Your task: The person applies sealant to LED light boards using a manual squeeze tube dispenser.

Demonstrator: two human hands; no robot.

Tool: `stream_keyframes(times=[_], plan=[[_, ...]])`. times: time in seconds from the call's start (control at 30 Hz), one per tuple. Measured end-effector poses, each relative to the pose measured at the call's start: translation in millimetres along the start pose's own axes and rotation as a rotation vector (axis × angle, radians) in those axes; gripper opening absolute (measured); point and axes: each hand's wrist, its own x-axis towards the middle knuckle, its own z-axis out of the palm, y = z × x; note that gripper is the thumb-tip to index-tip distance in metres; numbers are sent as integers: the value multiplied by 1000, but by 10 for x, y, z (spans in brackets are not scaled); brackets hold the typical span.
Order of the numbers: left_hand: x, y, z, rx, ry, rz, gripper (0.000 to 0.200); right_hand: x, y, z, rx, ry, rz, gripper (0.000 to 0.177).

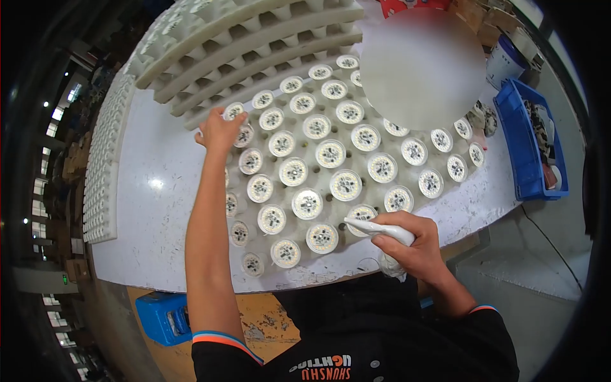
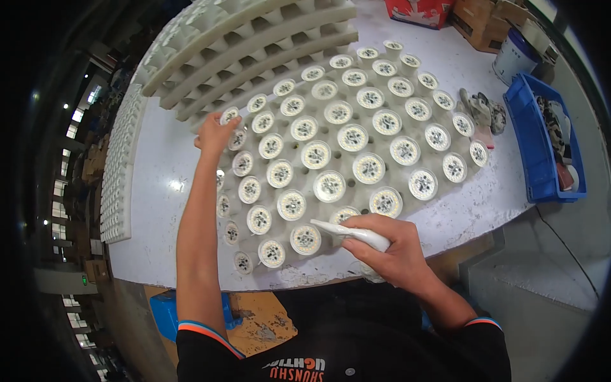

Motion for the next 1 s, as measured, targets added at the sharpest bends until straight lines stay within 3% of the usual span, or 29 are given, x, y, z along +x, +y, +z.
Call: stream_keyframes(times=[0.23,0.33,0.4,0.47,0.6,0.8,1.0], plan=[[-23,58,-22,98,-95,-16,74,5,16,25,26,8,14,27],[-285,6,30,-23,318,290,63,-36,26,-2,-13,8,-5,29],[-809,170,-224,-437,156,443,48,-67,24,-8,-15,34,10,30],[-1561,305,-474,-519,-78,471,34,-83,36,-13,0,26,28,31],[-2550,331,-632,-452,-159,711,23,-131,21,30,-7,-14,43,30],[-2792,189,-526,-285,-162,591,20,-202,-45,117,-14,-46,72,28],[-2764,216,-519,-297,-149,646,18,-311,-33,109,-5,-14,49,28]])
